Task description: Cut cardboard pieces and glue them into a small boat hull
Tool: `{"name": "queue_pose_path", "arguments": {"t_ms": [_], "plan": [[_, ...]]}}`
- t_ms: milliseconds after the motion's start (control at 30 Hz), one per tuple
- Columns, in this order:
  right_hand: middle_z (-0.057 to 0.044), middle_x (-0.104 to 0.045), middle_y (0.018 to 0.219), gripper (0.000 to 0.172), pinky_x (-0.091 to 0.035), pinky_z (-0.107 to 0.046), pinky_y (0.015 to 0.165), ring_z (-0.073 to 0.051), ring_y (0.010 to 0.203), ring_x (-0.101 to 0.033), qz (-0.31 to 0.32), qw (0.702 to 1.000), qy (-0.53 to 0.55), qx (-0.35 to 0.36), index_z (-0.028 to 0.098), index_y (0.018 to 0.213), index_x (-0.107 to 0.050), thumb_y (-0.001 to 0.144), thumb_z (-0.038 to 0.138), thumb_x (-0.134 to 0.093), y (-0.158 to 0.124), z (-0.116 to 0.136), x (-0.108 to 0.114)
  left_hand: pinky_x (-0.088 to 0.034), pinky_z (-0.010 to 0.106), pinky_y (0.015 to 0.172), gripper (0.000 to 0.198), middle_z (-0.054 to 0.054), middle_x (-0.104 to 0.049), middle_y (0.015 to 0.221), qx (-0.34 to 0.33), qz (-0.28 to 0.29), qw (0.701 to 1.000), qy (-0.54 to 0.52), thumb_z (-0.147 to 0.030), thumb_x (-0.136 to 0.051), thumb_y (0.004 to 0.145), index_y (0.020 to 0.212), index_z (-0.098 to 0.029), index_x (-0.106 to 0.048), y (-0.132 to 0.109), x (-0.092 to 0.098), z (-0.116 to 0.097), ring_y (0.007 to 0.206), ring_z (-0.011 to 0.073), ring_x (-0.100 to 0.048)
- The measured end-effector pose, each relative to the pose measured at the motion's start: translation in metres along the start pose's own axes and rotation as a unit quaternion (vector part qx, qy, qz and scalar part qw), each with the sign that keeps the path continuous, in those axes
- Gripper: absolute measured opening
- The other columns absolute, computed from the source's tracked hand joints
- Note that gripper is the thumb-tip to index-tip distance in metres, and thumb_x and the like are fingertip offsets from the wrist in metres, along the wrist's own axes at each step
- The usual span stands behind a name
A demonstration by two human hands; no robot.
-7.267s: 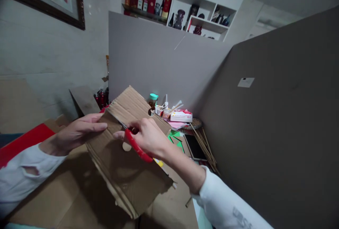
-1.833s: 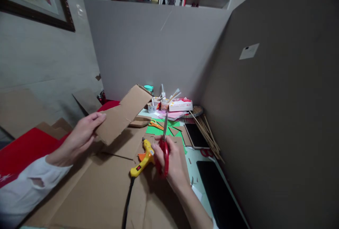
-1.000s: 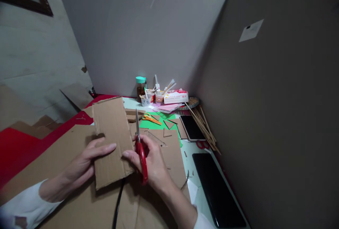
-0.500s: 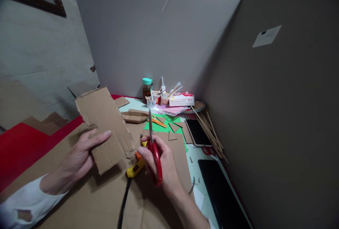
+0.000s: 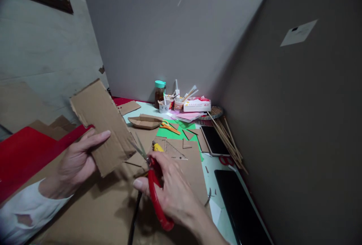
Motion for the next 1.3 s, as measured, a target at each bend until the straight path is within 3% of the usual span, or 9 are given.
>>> {"name": "queue_pose_path", "arguments": {"t_ms": [133,367,567,833,933,1100,1300], "plan": [[-0.009,-0.063,0.107,0.050,-0.041,-0.046,0.090,-0.032,0.100,-0.056,0.014,1.000,-0.012,-0.020,0.020,0.116,-0.061,0.083,0.057,-0.063,-0.004,0.000,-0.005,-0.064,0.028,0.063,0.042,-0.001,-0.078,0.080,0.013,-0.004,1.000,0.002,-0.009,-0.087,0.051,0.086,-0.023,-0.067,-0.002,-0.002,0.001,0.070,0.0198,-0.074],[-0.008,-0.064,0.101,0.051,-0.041,-0.043,0.086,-0.032,0.098,-0.054,0.002,0.999,0.005,-0.041,0.022,0.112,-0.064,0.080,0.062,-0.064,-0.003,-0.003,-0.007,-0.064,0.037,0.080,0.035,0.002,-0.081,0.091,0.001,-0.007,0.999,0.037,-0.011,-0.084,0.057,0.083,-0.026,-0.067,-0.007,-0.003,-0.001,0.111,0.0329,-0.070],[-0.007,-0.065,0.089,0.048,-0.042,-0.041,0.079,-0.029,0.088,-0.055,-0.020,0.998,0.018,-0.059,0.022,0.108,-0.070,0.079,0.060,-0.067,0.000,-0.009,-0.010,-0.064,0.043,0.080,0.032,0.006,-0.081,0.094,0.007,0.016,0.999,0.048,-0.015,-0.085,0.060,0.086,-0.026,-0.071,-0.007,-0.004,0.002,0.108,0.0373,-0.071],[-0.008,-0.068,0.084,0.038,-0.045,-0.041,0.079,-0.033,0.096,-0.058,-0.060,0.997,-0.027,-0.045,0.024,0.104,-0.074,0.083,0.055,-0.066,-0.003,-0.018,-0.009,-0.065,0.038,0.079,0.034,0.006,-0.080,0.094,0.008,0.037,0.998,0.040,-0.016,-0.086,0.062,0.093,-0.021,-0.072,-0.003,-0.002,0.007,0.097,0.0312,-0.075],[-0.004,-0.066,0.070,0.025,-0.046,-0.036,0.073,-0.028,0.083,-0.060,-0.068,0.997,-0.041,-0.012,0.025,0.088,-0.072,0.088,0.049,-0.065,-0.003,-0.019,-0.010,-0.065,0.038,0.078,0.037,0.005,-0.080,0.091,0.004,0.023,0.999,0.032,-0.016,-0.086,0.063,0.097,-0.019,-0.071,-0.002,0.001,0.009,0.090,0.0293,-0.076],[0.001,-0.057,0.058,0.029,-0.040,-0.028,0.059,-0.016,0.055,-0.048,-0.082,0.994,-0.054,0.051,0.022,0.068,-0.061,0.093,0.038,-0.062,0.000,-0.015,-0.012,-0.064,0.030,0.069,0.040,0.003,-0.080,0.088,0.010,-0.013,1.000,0.026,-0.011,-0.084,0.065,0.101,-0.017,-0.068,-0.001,0.004,0.012,0.081,0.0234,-0.075],[0.003,-0.049,0.057,0.033,-0.033,-0.026,0.053,-0.015,0.055,-0.043,-0.068,0.994,-0.071,0.056,0.021,0.066,-0.058,0.095,0.036,-0.060,0.002,-0.017,-0.013,-0.062,0.031,0.071,0.042,0.003,-0.079,0.090,0.009,0.001,0.999,0.032,-0.011,-0.086,0.063,0.100,-0.017,-0.067,0.003,0.003,0.014,0.083,0.0230,-0.075]]}}
Point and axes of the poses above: each hand's wrist, its own y-axis towards the middle knuckle, its own x-axis out of the back of the hand, z = x × y, the point moved 4 cm from there along y, towards the middle knuckle
